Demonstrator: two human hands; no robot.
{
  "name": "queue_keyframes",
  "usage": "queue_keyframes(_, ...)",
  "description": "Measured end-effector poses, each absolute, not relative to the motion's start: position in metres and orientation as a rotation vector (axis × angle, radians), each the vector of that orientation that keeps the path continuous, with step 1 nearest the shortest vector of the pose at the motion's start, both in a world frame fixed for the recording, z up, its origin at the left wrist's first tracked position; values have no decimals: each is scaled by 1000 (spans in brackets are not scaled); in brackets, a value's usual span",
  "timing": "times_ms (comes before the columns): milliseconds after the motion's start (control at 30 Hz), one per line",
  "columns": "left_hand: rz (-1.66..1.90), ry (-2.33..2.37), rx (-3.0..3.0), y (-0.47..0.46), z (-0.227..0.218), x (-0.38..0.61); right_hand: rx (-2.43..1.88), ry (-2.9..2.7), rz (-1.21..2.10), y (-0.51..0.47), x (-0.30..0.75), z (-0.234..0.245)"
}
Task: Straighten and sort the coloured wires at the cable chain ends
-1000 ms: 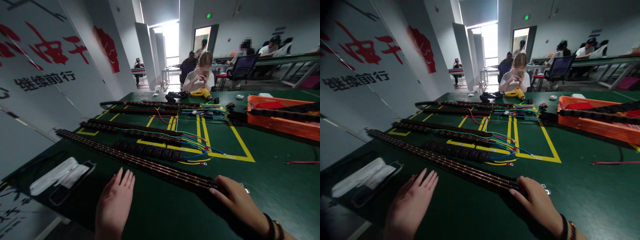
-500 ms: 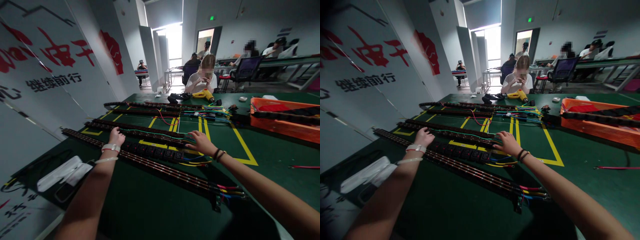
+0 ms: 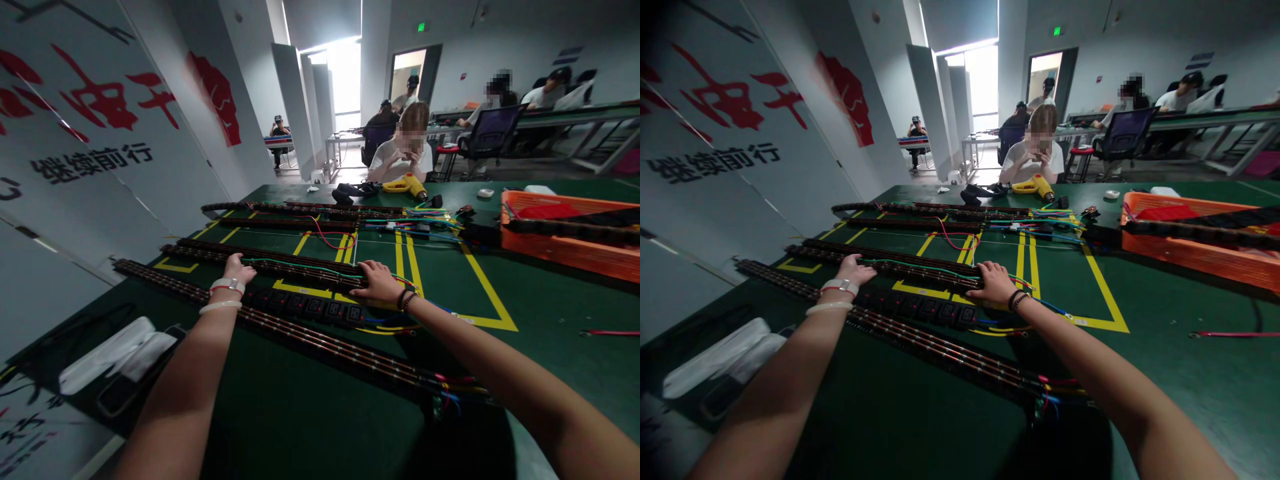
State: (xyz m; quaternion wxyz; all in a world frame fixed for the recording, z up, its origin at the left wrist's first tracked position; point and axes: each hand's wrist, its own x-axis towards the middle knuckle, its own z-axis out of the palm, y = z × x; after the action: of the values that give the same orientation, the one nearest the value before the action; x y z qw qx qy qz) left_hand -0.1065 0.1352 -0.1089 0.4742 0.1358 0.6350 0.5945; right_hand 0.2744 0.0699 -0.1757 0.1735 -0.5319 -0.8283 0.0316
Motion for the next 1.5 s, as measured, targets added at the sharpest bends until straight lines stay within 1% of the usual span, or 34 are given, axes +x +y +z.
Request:
queue_keyframes(233,1420,1512,233,138,-114,-109,-1483,-2306,42,75,270,-176)
queue_keyframes(367,1423,1495,245,148,-116,-100,-1456,-2285,78,82,273,-176)
queue_keyframes(567,1390,1456,322,164,-115,-86,-1425,-2291,112,103,283,-175)
queue_keyframes(800,1321,1429,499,169,-112,-73,-1539,-2303,76,142,297,-166)
queue_keyframes(933,1276,1432,734,151,-107,-53,-1466,-2208,57,117,301,-151)
queue_keyframes(1033,1181,1326,993,114,-98,-37,-1241,-2347,217,68,303,-141)
queue_keyframes(1100,865,1185,1452,83,-90,-28,-1134,-2494,338,34,301,-137)
queue_keyframes(1133,714,1148,1575,68,-87,-24,-1107,-2544,366,19,299,-137)
queue_keyframes(1167,605,1137,1636,55,-84,-20,-1088,-2577,361,7,297,-137)
queue_keyframes(1233,509,1138,1718,36,-82,-13,-1076,-2632,355,-9,290,-138)
queue_keyframes(1400,484,1063,2035,29,-89,-9,-1114,-2679,254,-7,279,-142)
queue_keyframes(1500,611,1121,2031,38,-92,-10,-1206,-2600,301,6,282,-143)
